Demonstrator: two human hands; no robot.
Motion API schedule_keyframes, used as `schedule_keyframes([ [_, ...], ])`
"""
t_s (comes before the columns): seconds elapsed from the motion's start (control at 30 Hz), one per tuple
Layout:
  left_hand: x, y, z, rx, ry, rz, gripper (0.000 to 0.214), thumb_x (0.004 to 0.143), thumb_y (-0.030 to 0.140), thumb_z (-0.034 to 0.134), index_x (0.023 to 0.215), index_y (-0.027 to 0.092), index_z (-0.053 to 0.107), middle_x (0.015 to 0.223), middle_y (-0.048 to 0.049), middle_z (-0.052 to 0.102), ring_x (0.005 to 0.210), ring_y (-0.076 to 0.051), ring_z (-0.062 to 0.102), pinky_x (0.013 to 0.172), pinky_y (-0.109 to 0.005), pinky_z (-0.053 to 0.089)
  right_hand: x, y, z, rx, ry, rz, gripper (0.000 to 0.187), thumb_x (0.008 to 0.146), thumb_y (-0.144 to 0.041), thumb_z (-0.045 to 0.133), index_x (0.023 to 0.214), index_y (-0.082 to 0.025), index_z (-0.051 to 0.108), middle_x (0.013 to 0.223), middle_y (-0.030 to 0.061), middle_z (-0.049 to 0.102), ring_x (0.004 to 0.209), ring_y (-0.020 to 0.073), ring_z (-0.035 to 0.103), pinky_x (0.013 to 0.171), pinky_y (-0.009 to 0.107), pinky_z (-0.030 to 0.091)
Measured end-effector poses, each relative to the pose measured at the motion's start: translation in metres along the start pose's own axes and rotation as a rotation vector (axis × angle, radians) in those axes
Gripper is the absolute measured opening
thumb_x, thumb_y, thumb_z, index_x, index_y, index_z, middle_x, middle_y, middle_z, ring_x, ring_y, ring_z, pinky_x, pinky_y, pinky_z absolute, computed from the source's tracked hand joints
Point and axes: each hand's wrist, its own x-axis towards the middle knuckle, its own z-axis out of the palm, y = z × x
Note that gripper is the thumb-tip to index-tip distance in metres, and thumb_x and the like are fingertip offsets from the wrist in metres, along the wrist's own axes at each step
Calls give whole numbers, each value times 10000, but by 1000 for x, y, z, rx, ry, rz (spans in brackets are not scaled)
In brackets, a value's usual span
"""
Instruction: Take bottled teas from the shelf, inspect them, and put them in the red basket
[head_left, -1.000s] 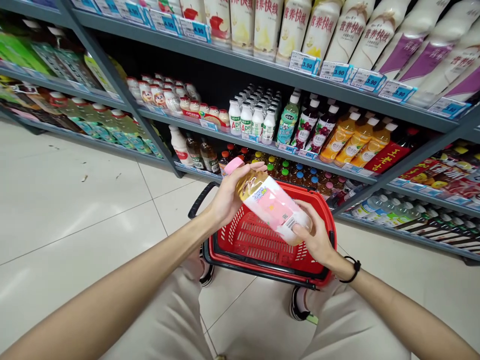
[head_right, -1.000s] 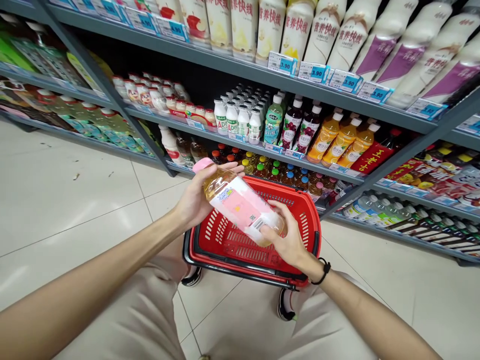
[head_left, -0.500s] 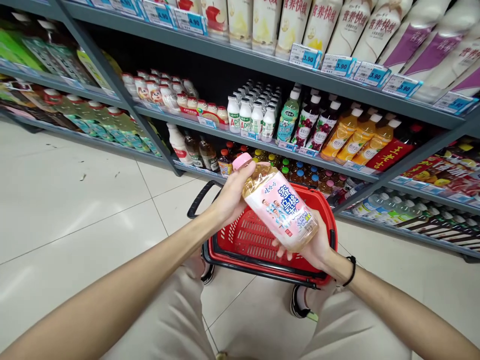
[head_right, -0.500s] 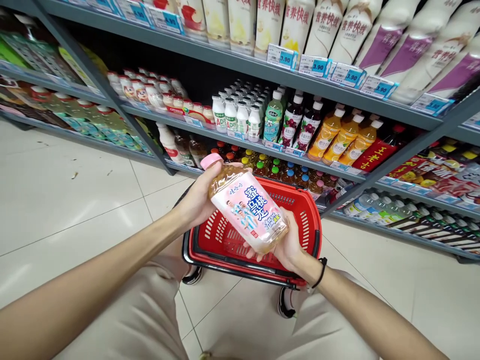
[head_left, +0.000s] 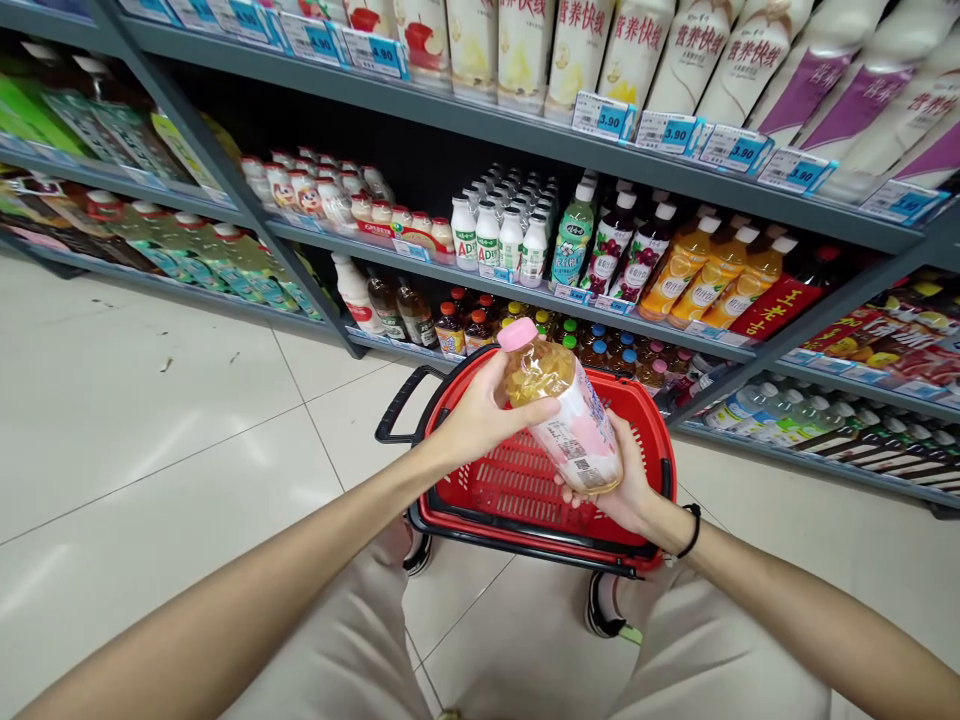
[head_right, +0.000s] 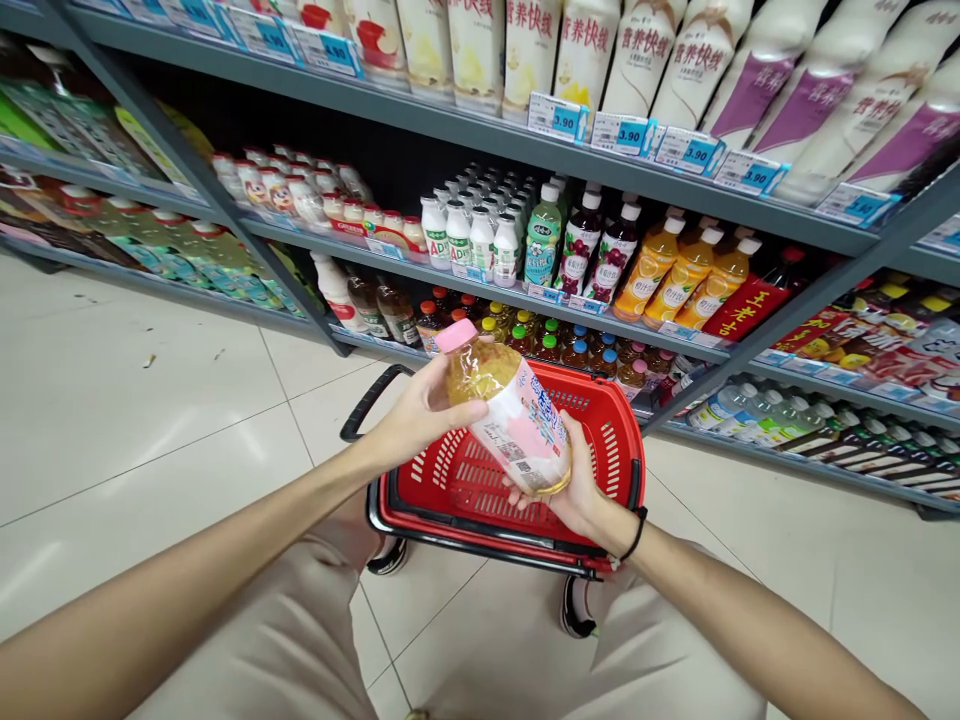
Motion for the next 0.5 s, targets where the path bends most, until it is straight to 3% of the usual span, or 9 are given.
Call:
schedule_keyframes([
  [0.1, -7, 1, 4, 62, -58, 55, 806, 780, 340, 916, 1453, 141, 519, 1495, -171, 636, 1374, -320, 632, 1168, -449, 524, 1, 8, -10, 41, -68, 84, 875, 952, -850, 284, 967, -84, 706, 740, 181, 740, 518, 251, 705, 443, 294, 527],
  [0.3, -23, 10, 18, 280, -19, 197, 754, 757, 343, 939, 1412, 162, 611, 1463, -149, 660, 1330, -347, 659, 1152, -477, 547, 3, 27, -7, 122, -194, 10, 837, 713, -923, 643, 948, -122, 712, 726, 104, 723, 580, 259, 708, 414, 304, 522],
  [0.4, -27, 15, 17, 319, -64, 265, 790, 735, 315, 945, 1436, 165, 612, 1444, -149, 672, 1312, -351, 671, 1150, -474, 551, 3, 23, 0, 78, -207, -68, 810, 785, -905, 583, 976, -129, 714, 685, 80, 698, 549, 230, 671, 438, 307, 535],
  [0.5, -25, 20, 10, 325, -150, 275, 894, 743, 280, 927, 1546, 183, 546, 1506, -149, 633, 1392, -349, 618, 1216, -473, 494, 1, 13, 3, -3, -140, -155, 774, 845, -869, 512, 1005, -136, 704, 662, 75, 689, 486, 206, 621, 399, 285, 490],
])
